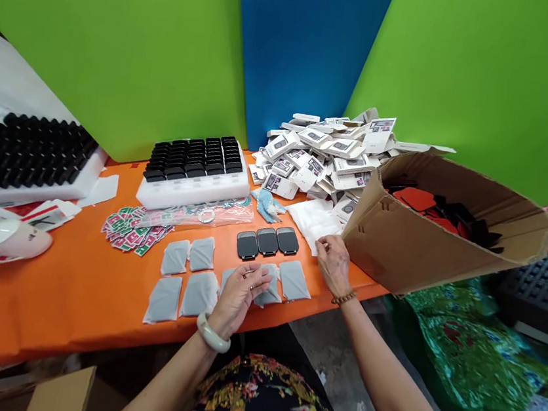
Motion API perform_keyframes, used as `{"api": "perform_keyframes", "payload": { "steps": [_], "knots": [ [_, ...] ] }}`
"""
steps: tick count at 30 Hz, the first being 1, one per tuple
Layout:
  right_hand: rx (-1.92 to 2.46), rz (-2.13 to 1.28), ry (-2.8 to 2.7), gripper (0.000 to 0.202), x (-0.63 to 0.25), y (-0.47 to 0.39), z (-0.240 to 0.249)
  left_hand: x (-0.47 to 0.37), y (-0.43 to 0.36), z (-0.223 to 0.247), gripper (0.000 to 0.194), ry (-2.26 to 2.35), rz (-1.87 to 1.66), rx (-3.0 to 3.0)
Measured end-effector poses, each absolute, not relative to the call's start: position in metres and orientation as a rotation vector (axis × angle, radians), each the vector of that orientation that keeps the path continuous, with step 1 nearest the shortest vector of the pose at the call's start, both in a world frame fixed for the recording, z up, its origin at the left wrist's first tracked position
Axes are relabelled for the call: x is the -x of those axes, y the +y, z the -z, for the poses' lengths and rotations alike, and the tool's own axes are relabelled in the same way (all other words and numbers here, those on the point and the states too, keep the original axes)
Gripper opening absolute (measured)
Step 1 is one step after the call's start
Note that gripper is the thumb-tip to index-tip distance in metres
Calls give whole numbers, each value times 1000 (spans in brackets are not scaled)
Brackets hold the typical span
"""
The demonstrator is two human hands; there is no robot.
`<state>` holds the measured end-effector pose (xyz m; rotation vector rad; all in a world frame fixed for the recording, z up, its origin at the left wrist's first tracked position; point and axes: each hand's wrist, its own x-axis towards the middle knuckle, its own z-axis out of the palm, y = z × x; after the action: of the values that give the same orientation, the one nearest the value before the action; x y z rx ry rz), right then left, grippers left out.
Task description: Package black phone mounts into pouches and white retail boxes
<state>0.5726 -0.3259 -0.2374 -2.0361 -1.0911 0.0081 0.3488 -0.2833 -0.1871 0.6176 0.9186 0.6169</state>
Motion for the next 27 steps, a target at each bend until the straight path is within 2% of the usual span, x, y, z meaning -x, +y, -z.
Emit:
{"api": "perform_keyframes", "payload": {
  "steps": [5, 11, 14, 15, 18, 20, 23, 25, 27],
  "knots": [
    [1805, -174, -1338, 19, -507, -364, 206, -370, -282, 189, 42, 830, -475, -624],
    [1555, -510, -1557, 21, -441, -387, 196, -371, -276, 191, 47, 812, -479, -756],
    [1459, -555, -1493, 7, -438, -383, 197, -359, -272, 195, 49, 900, -546, -767],
    [1472, -500, -1410, 8, -442, -379, 197, -354, -271, 196, 48, 896, -562, -752],
    [1572, -356, -1115, 39, -460, -362, 197, -340, -272, 191, 44, 852, -588, -738],
    [1562, -586, -1030, 46, -471, -350, 197, -331, -272, 186, 40, 844, -594, -761],
    [1385, -1142, -965, 32, -475, -341, 198, -322, -273, 184, 36, 855, -639, -822],
    [1293, -1303, -901, 32, -469, -339, 199, -317, -273, 185, 35, 883, -692, -845],
    [1271, -1326, -843, 37, -459, -340, 200, -313, -274, 186, 34, 889, -752, -830]
  ]
}}
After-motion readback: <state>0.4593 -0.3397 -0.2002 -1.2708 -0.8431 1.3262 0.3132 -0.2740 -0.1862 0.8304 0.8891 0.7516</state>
